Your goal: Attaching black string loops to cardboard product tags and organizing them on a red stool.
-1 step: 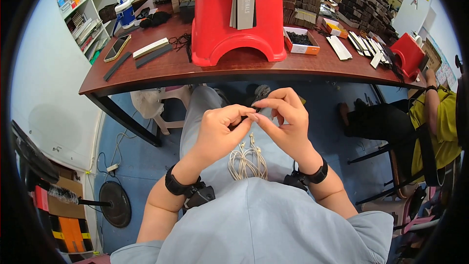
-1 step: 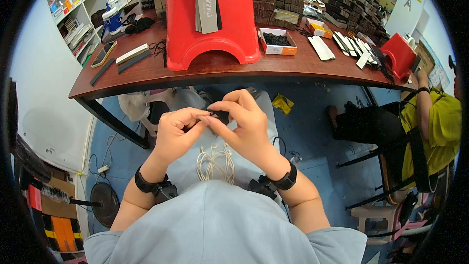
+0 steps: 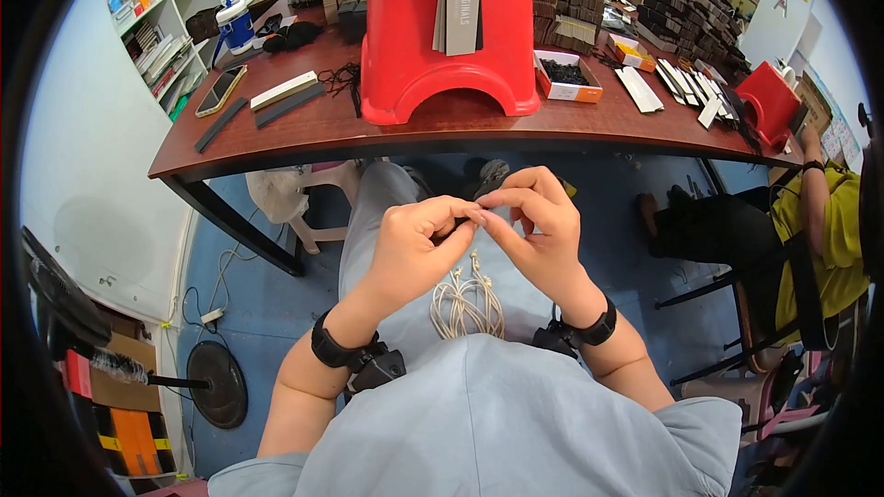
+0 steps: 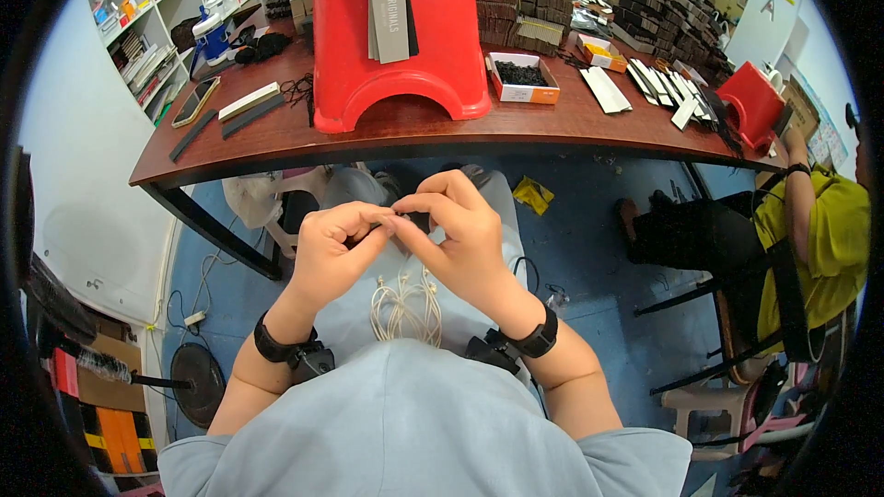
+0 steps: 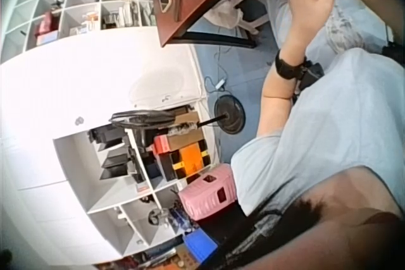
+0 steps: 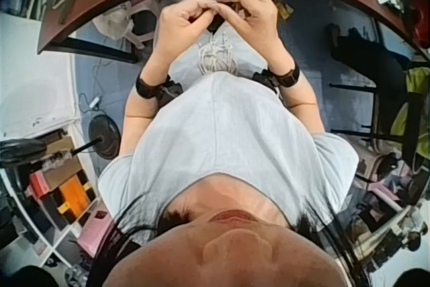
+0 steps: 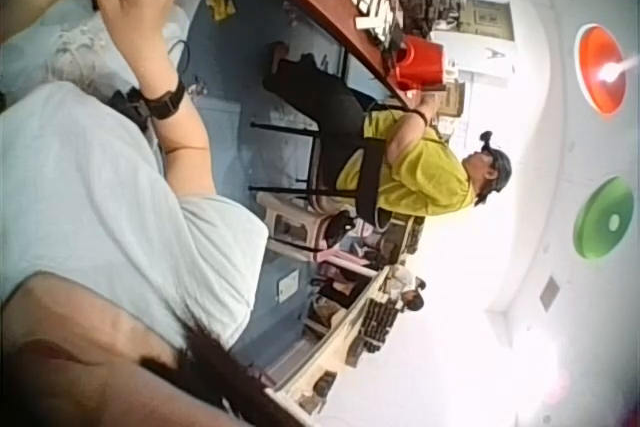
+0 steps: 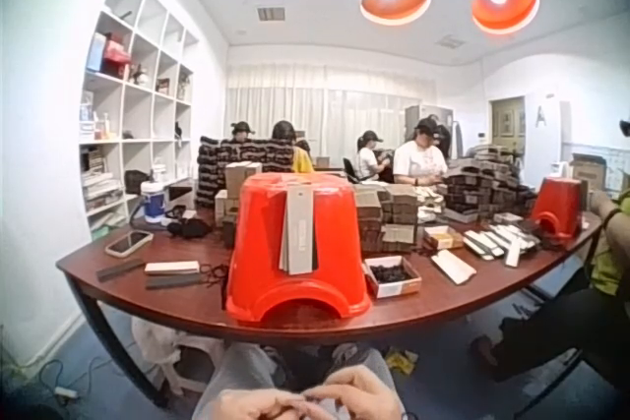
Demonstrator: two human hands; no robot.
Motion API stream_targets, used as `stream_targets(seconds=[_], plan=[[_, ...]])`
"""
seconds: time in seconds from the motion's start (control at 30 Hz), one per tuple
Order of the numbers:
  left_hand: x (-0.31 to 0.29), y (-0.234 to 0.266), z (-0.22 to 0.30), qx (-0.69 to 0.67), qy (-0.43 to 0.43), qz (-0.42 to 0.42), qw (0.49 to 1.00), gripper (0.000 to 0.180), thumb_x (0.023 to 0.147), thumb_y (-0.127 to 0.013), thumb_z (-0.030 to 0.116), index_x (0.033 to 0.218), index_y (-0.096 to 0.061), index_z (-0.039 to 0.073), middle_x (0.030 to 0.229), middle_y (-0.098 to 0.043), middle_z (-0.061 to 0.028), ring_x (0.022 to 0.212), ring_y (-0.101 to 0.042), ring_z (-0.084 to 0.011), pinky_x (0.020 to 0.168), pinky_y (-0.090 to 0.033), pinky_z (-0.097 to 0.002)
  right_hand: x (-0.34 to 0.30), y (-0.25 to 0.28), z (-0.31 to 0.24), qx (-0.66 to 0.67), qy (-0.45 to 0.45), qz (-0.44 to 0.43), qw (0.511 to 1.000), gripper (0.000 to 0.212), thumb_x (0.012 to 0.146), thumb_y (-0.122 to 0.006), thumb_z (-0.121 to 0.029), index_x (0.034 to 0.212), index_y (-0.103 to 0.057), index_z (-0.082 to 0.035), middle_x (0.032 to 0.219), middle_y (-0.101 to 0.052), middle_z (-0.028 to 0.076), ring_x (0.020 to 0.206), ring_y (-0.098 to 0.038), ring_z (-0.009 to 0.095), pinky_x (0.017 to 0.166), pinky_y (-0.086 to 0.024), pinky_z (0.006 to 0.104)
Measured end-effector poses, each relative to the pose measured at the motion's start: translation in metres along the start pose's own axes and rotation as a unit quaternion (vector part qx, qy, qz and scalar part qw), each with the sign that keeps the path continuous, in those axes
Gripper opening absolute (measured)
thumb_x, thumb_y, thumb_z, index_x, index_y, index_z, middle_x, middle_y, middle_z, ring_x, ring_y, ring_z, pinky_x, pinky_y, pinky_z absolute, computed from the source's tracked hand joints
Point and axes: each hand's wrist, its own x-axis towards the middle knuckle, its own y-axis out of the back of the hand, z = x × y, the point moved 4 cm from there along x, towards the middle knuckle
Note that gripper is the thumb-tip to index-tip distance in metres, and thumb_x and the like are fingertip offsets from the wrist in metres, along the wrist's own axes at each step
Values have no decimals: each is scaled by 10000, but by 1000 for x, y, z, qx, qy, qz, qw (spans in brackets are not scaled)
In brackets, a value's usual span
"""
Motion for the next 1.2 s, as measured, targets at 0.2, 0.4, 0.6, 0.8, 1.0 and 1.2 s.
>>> stream_targets(seconds=[0.2,0.4,0.6,0.8,1.0,1.2], plan=[[2,-7,-17,-237,153,-17,959,134,759,-541,26,875,-585,-24,524,-461,53,443,-333,13,393,-241,-148,-5,-2,-6,-57,106,71,990,123,638,-643,8,749,-595,-16,706,-515,58,495,-493,115,418,-401,202],[-1,-10,-18,-479,173,-99,855,177,791,-523,82,931,-572,-13,564,-459,47,436,-303,9,375,-208,-137,-8,1,-12,-37,134,105,985,172,619,-645,24,781,-597,-12,740,-525,67,540,-519,133,444,-420,212],[1,-11,-15,-489,177,-97,849,173,789,-530,94,924,-575,-5,555,-449,55,425,-285,5,368,-192,-142,-10,0,-11,-44,156,119,980,226,588,-632,55,800,-603,-16,773,-525,74,634,-538,174,510,-442,231],[4,-4,-8,-453,163,-84,872,155,773,-546,71,901,-580,-11,551,-460,52,416,-300,8,368,-198,-150,-6,4,-1,96,21,127,987,216,689,-579,17,904,-575,-4,792,-523,57,576,-496,97,488,-406,191],[5,0,0,-404,173,-113,891,142,763,-552,46,884,-586,-20,601,-529,14,445,-346,18,383,-219,-134,-4,-11,30,462,-321,-111,819,212,839,-460,-147,956,-555,1,747,-563,17,531,-437,25,445,-310,132],[5,4,7,-183,22,-63,981,142,759,-543,16,884,-585,-34,673,-593,-26,509,-461,-6,422,-325,-143,-7,-10,21,511,-317,-143,786,203,837,-457,-143,924,-548,17,678,-556,76,463,-440,59,414,-319,142]])
